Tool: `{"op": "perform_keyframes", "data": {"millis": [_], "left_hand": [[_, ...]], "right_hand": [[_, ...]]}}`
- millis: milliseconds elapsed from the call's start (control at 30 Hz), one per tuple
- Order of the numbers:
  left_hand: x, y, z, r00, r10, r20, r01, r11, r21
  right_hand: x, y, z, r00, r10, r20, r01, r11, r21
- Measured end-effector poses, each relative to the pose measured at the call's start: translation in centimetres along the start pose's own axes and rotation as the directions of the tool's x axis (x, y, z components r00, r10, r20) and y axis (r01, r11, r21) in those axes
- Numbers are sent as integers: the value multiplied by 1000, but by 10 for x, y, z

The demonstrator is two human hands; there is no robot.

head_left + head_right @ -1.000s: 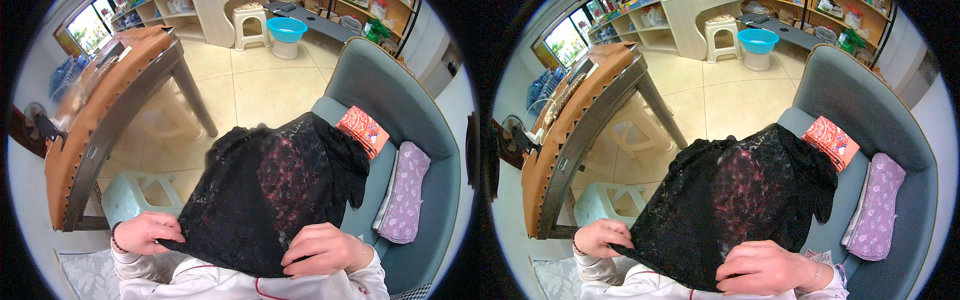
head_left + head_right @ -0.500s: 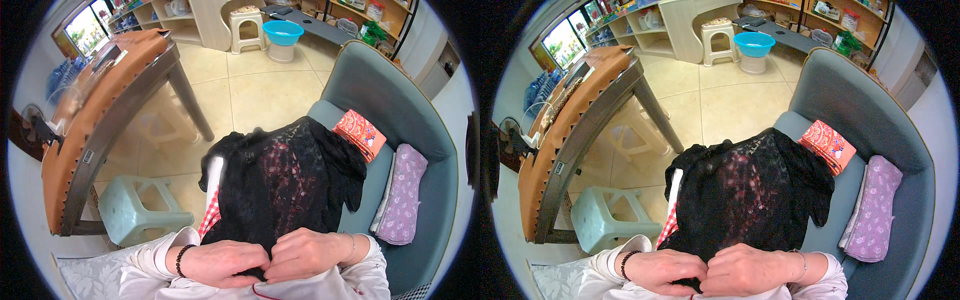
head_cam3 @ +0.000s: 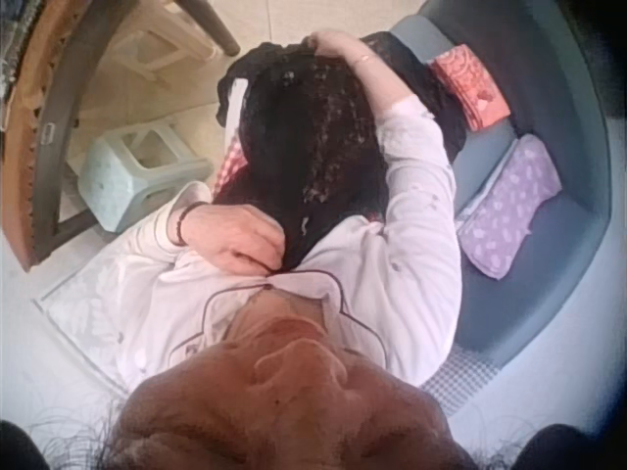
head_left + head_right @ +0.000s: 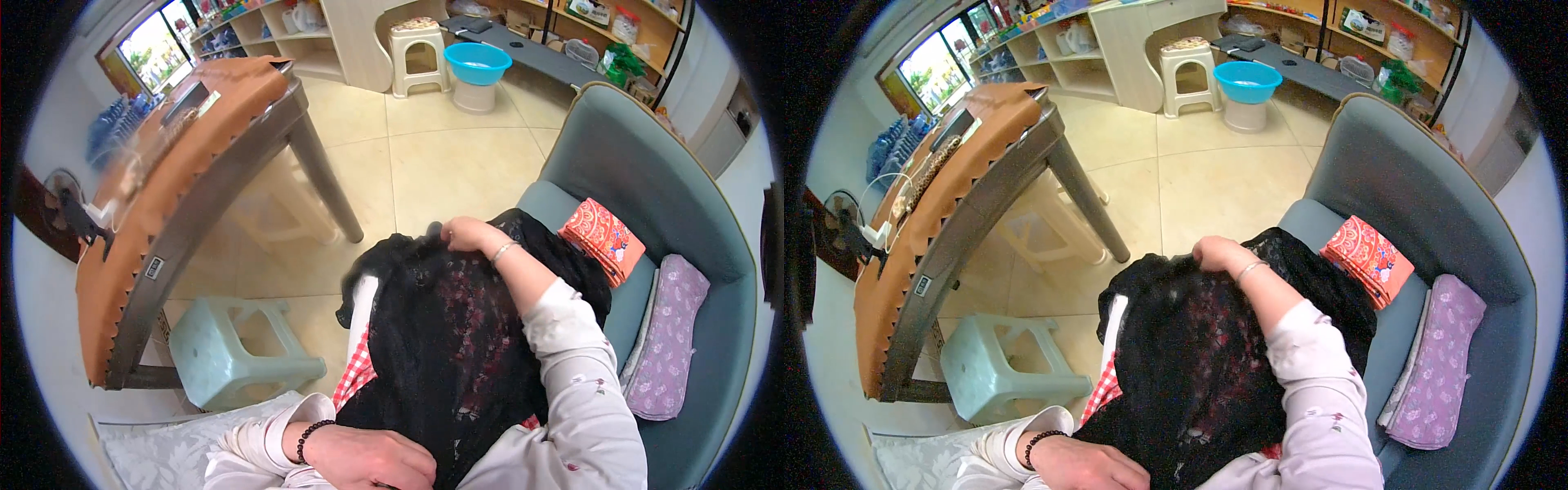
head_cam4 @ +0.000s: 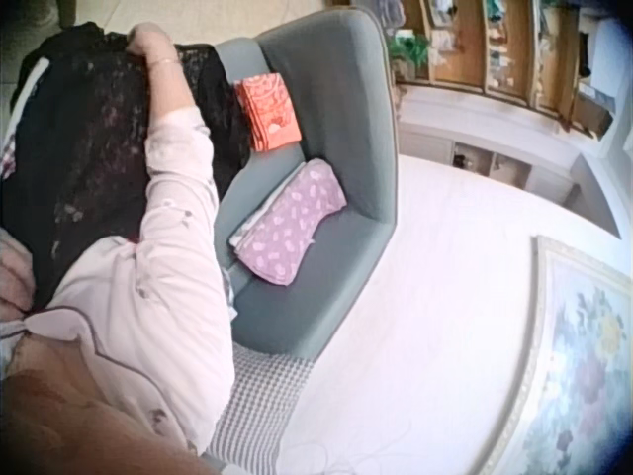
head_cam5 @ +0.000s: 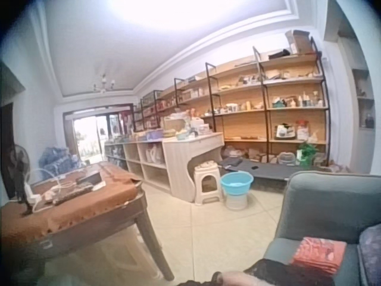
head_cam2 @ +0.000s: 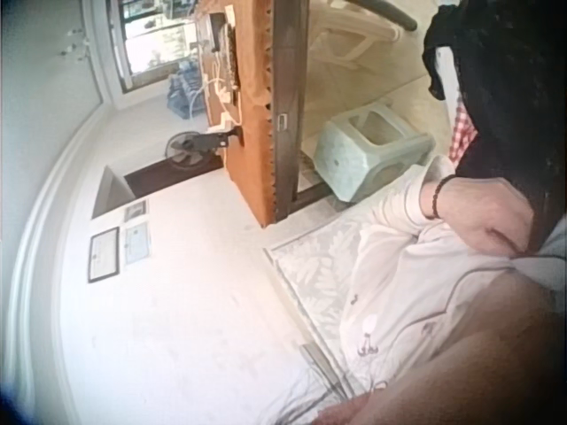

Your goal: The person folds a black lace garment by hand while sitting. They hold the garment out to inspect it, spread it across their lap, align the edges, and fold it multiple times into a rectangular shape before pressing it flat.

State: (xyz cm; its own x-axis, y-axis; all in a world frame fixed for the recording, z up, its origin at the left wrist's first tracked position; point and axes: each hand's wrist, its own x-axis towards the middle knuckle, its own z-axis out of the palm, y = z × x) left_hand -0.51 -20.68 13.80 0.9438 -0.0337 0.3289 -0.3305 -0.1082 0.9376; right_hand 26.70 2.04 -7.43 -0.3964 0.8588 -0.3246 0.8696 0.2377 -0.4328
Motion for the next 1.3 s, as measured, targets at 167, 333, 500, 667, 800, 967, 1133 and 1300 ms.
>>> {"op": "perform_keyframes", "data": {"millis": [167,333,500,667,800,967,1133,1300], "left_hand": [[-3,-3,-9,999,26,-28,-29,994,-103],[-10,-5,-15,999,17,-44,-22,994,-107],[-10,-7,-16,999,20,-32,-24,993,-117],[-13,-8,-14,999,25,-38,-30,992,-123],[-11,-7,-12,999,37,-34,-41,991,-125],[-13,-4,-10,999,19,-30,-22,994,-109],[-8,-2,-9,1000,29,-12,-30,995,-93],[-8,0,-7,1000,19,-22,-20,997,-80]], "right_hand": [[41,-12,27,958,185,220,-137,966,-219],[37,-52,34,976,153,155,-97,942,-320],[48,-30,37,972,181,-151,-207,962,-178],[51,-9,22,870,270,-413,-319,946,-54],[45,13,25,893,238,-383,-141,954,264],[37,-7,15,929,333,163,-302,427,853],[44,1,20,984,172,41,-175,979,100],[27,-35,31,968,242,-61,-247,965,-85]]}}
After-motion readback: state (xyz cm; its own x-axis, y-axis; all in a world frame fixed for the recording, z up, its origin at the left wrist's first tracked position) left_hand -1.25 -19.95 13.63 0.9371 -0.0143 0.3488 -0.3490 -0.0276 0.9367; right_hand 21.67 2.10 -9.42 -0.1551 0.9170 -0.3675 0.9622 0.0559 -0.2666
